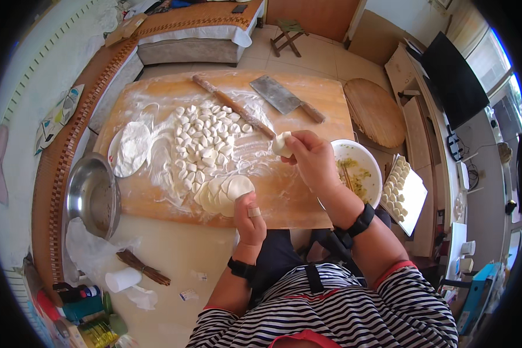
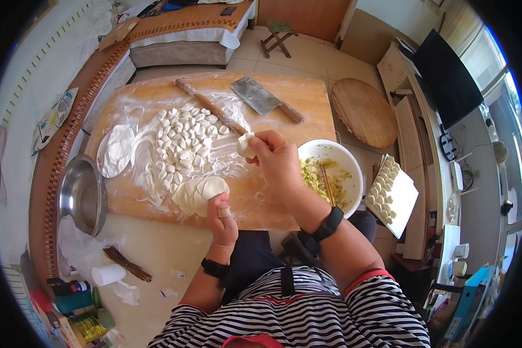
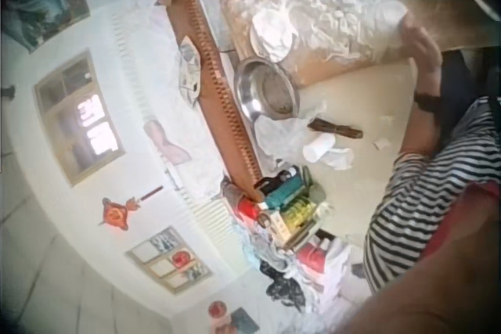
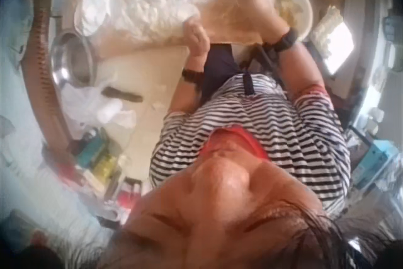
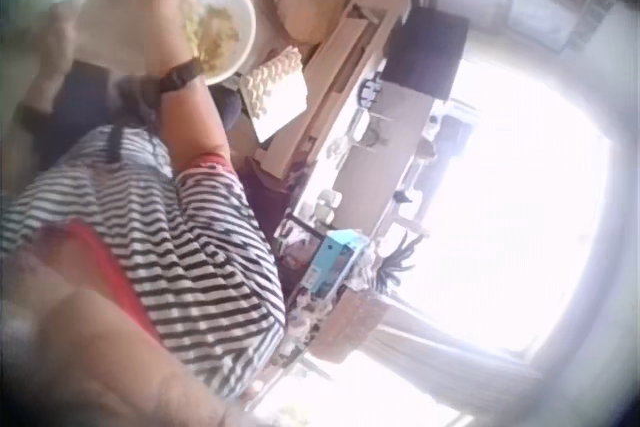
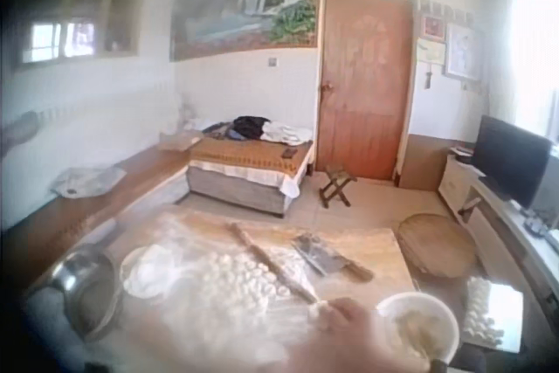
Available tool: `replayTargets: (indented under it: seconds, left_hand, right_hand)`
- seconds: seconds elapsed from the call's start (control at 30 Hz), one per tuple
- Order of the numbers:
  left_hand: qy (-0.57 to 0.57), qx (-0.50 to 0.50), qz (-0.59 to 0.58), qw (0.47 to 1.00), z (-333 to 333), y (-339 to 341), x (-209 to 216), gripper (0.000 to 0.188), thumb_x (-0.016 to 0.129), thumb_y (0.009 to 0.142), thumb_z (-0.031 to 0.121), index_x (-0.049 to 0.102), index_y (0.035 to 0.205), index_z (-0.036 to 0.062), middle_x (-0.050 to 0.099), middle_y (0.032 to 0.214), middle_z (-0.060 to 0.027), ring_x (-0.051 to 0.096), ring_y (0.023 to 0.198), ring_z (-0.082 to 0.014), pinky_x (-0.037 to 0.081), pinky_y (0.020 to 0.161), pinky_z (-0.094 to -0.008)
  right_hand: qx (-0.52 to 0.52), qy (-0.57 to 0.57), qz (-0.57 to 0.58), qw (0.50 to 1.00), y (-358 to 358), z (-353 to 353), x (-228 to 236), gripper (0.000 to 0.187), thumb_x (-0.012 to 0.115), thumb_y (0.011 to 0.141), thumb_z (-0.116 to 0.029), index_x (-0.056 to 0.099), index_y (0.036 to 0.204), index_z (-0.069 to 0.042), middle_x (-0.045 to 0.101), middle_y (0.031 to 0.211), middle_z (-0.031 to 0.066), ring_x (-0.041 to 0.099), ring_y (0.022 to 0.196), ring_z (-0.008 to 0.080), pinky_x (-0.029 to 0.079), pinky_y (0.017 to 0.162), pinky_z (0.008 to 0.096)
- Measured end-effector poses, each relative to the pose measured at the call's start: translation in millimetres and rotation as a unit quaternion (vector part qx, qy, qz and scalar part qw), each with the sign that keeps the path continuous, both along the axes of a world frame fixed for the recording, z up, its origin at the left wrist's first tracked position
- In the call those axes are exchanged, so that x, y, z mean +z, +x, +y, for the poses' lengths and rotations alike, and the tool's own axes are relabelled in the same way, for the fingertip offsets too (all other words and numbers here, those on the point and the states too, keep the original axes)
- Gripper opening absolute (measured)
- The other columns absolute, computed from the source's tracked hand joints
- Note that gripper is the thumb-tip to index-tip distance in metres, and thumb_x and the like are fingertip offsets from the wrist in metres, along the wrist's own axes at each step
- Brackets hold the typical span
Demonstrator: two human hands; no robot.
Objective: The person prepares dumplings by filling circles of dough with a mixture from a bowl using chopsticks, pinching the edges by hand to seal them, and placing the finished dumplings onto a white tray.
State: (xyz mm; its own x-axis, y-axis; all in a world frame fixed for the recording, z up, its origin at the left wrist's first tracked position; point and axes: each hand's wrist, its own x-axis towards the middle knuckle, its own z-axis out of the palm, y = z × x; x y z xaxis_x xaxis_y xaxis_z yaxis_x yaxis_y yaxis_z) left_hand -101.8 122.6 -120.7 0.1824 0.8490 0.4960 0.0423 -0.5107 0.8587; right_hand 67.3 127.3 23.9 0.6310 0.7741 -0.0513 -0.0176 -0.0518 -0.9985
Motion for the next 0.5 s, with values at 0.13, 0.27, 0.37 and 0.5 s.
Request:
replayTargets:
  seconds: [0.13,0.27,0.37,0.5]
  left_hand:
    - [0.027,-0.035,0.054,0.998,-3,5,-8,0.018,0.049,0.092,0.011,0.059,0.101,-0.001,0.062,0.092,-0.0194,0.06,0.082,-0.0368,0.05,0.075,-0.041]
    - [0.012,-0.011,0.053,0.998,-5,6,-7,0.017,0.051,0.091,0.012,0.061,0.098,0.0,0.062,0.089,-0.0198,0.061,0.08,-0.0378,0.05,0.073,-0.0411]
    - [0.033,-0.012,0.055,0.998,-6,6,-10,0.018,0.049,0.094,0.011,0.06,0.1,-0.0009,0.063,0.09,-0.0176,0.061,0.081,-0.0341,0.05,0.075,-0.0377]
    - [0.033,-0.025,0.052,0.998,-5,8,-5,0.018,0.051,0.092,0.013,0.061,0.096,-0.0003,0.063,0.089,-0.0196,0.061,0.081,-0.0379,0.05,0.074,-0.0421]
  right_hand:
    - [0.044,-0.109,-0.16,0.98,-1,38,-59,0.016,0.062,0.09,-0.015,0.069,0.095,-0.001,0.069,0.079,0.0132,0.066,0.066,0.022,0.052,0.062,0.0346]
    - [0.063,-0.204,-0.348,0.913,-12,56,-92,0.021,0.054,0.088,-0.02,0.068,0.093,-0.006,0.068,0.09,0.0187,0.063,0.087,0.0406,0.05,0.076,0.0486]
    - [0.098,-0.195,-0.378,0.9,-13,65,-117,0.02,0.055,0.088,-0.021,0.067,0.095,-0.007,0.067,0.095,0.0166,0.063,0.088,0.0379,0.05,0.077,0.0471]
    - [0.135,-0.15,-0.437,0.876,-25,68,-106,0.017,0.054,0.088,-0.018,0.065,0.097,-0.009,0.065,0.099,0.0142,0.064,0.089,0.0351,0.051,0.078,0.0448]
